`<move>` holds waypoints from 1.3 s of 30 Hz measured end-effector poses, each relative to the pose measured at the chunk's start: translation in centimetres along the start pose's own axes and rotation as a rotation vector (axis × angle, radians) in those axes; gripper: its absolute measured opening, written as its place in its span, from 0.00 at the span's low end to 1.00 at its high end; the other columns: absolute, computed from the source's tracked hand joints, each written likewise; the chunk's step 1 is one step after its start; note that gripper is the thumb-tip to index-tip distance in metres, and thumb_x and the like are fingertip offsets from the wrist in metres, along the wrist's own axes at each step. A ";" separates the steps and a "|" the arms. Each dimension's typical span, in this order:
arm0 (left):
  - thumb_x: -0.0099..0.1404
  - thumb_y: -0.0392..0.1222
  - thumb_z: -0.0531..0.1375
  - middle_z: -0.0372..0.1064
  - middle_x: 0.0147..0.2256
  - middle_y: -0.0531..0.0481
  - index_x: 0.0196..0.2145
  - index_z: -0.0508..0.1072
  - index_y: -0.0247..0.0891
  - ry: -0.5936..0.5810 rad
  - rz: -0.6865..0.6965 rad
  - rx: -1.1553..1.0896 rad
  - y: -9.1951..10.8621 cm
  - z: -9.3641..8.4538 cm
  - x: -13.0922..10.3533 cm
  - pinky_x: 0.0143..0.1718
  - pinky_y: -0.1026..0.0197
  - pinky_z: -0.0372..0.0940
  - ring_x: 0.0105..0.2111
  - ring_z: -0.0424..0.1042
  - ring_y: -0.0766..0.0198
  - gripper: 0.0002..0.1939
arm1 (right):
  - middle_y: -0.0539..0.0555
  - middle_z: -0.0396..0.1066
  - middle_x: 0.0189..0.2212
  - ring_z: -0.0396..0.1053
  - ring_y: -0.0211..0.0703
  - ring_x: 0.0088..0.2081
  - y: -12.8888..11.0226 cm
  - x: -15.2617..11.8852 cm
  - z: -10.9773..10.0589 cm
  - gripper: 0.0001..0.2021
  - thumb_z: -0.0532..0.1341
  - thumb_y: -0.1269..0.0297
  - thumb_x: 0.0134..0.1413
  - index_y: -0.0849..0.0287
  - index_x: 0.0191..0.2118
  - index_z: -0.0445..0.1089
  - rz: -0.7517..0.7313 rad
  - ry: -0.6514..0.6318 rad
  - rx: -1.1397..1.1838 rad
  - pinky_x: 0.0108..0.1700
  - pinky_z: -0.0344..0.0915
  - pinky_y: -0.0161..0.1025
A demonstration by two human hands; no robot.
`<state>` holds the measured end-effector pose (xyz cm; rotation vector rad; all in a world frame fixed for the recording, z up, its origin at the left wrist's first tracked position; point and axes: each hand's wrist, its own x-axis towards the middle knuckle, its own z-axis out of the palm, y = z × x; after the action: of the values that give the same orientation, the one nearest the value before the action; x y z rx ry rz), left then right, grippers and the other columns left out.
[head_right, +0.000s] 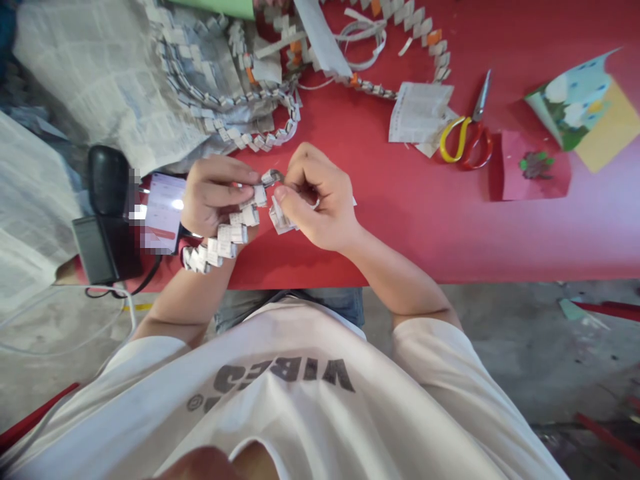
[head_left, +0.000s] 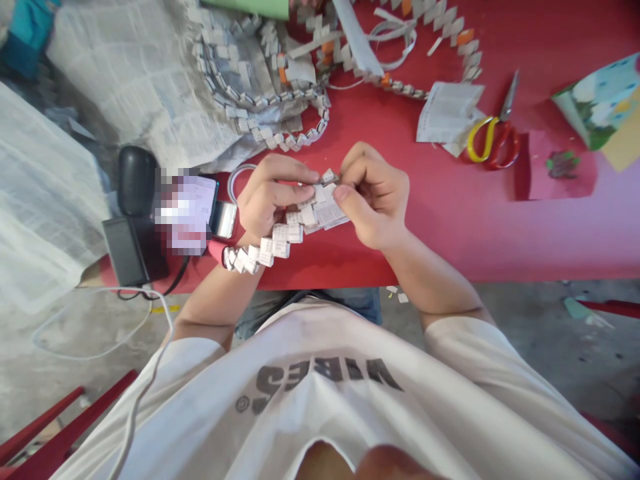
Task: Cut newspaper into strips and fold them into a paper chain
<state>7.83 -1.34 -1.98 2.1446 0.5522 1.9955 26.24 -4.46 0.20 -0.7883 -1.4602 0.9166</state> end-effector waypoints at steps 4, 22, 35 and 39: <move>0.76 0.48 0.67 0.83 0.45 0.48 0.45 0.79 0.44 -0.053 0.013 -0.006 0.4 -0.4 0.0 0.40 0.53 0.80 0.41 0.84 0.59 0.07 | 0.52 0.67 0.37 0.70 0.42 0.43 0.2 0.0 0.1 0.20 0.70 0.49 0.67 0.55 0.29 0.69 0.006 0.022 0.036 0.46 0.72 0.45; 0.74 0.52 0.67 0.83 0.38 0.53 0.37 0.79 0.53 -0.274 -0.136 0.074 0.2 -1.5 -0.7 0.40 0.46 0.80 0.39 0.83 0.53 0.07 | 0.54 0.76 0.44 0.76 0.43 0.47 -0.1 -0.4 0.2 0.21 0.64 0.54 0.67 0.57 0.24 0.62 0.243 0.015 0.049 0.55 0.77 0.52; 0.77 0.49 0.65 0.85 0.44 0.53 0.40 0.80 0.52 -0.185 0.023 0.159 0.3 -0.6 -0.7 0.38 0.50 0.82 0.39 0.85 0.55 0.05 | 0.54 0.78 0.41 0.79 0.43 0.46 0.2 -0.3 0.0 0.21 0.62 0.54 0.70 0.57 0.25 0.67 0.280 0.027 0.059 0.49 0.79 0.47; 0.76 0.43 0.65 0.85 0.46 0.53 0.40 0.80 0.49 -0.161 0.103 0.143 0.1 -0.5 -0.5 0.37 0.53 0.82 0.39 0.85 0.57 0.04 | 0.54 0.77 0.42 0.79 0.43 0.47 0.6 -0.4 0.0 0.21 0.63 0.53 0.72 0.57 0.26 0.68 0.241 0.034 0.036 0.53 0.79 0.50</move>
<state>7.33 -1.72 -2.34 2.4385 0.5856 1.8618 26.27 -4.55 -0.51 -0.9632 -1.3347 1.1023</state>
